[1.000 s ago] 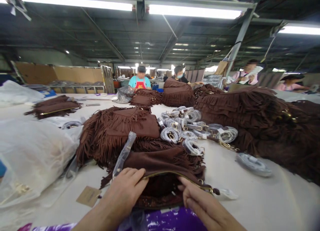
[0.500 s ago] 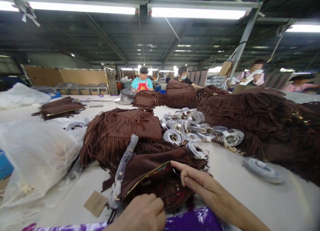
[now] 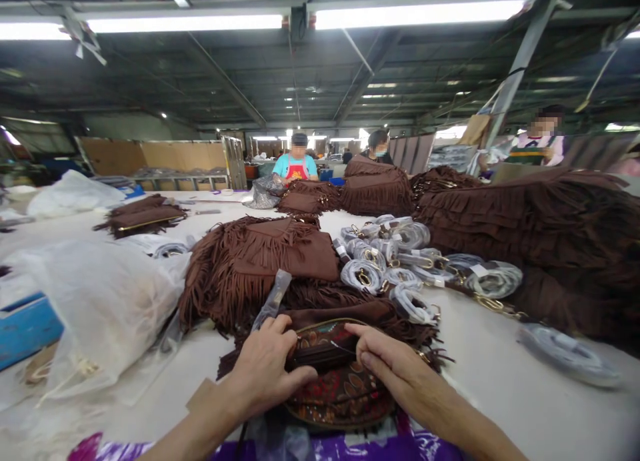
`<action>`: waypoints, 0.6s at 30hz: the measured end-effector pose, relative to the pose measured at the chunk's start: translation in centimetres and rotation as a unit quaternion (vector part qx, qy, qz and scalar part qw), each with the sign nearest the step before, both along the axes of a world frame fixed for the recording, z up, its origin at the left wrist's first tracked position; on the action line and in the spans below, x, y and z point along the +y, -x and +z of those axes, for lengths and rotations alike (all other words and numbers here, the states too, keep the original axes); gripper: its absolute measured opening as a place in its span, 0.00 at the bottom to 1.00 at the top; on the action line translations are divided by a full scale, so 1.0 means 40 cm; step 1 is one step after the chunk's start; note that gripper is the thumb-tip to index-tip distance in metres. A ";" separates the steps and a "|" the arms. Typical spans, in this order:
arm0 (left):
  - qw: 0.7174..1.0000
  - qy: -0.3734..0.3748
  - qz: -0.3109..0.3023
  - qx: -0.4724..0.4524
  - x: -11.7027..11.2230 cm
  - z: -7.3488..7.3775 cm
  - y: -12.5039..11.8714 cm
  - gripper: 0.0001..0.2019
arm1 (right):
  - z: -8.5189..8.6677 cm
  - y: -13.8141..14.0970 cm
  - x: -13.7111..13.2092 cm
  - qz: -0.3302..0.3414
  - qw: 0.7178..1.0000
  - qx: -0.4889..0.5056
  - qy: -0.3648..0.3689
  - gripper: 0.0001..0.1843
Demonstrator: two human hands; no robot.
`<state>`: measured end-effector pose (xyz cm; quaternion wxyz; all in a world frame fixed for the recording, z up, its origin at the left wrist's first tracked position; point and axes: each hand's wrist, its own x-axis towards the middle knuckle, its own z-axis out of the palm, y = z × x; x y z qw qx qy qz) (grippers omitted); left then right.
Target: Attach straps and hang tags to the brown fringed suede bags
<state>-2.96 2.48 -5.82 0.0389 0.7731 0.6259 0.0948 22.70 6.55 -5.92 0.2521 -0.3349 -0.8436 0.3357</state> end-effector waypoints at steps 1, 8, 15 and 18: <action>1.000 0.000 0.011 0.002 0.000 -0.001 -0.006 0.14 | -0.003 0.008 0.006 0.002 1.000 -0.003 -0.011 0.13; 0.989 -0.005 -0.086 -0.123 -0.006 -0.029 0.041 0.21 | -0.012 0.040 0.025 0.003 0.999 -0.022 -0.041 0.12; 0.966 0.020 -0.188 -0.177 -0.005 -0.032 0.057 0.21 | -0.018 0.053 0.030 0.017 0.998 -0.035 -0.045 0.12; 0.963 0.030 -0.190 -0.190 0.003 -0.028 0.058 0.24 | -0.010 0.044 0.031 0.011 0.999 -0.031 -0.025 0.14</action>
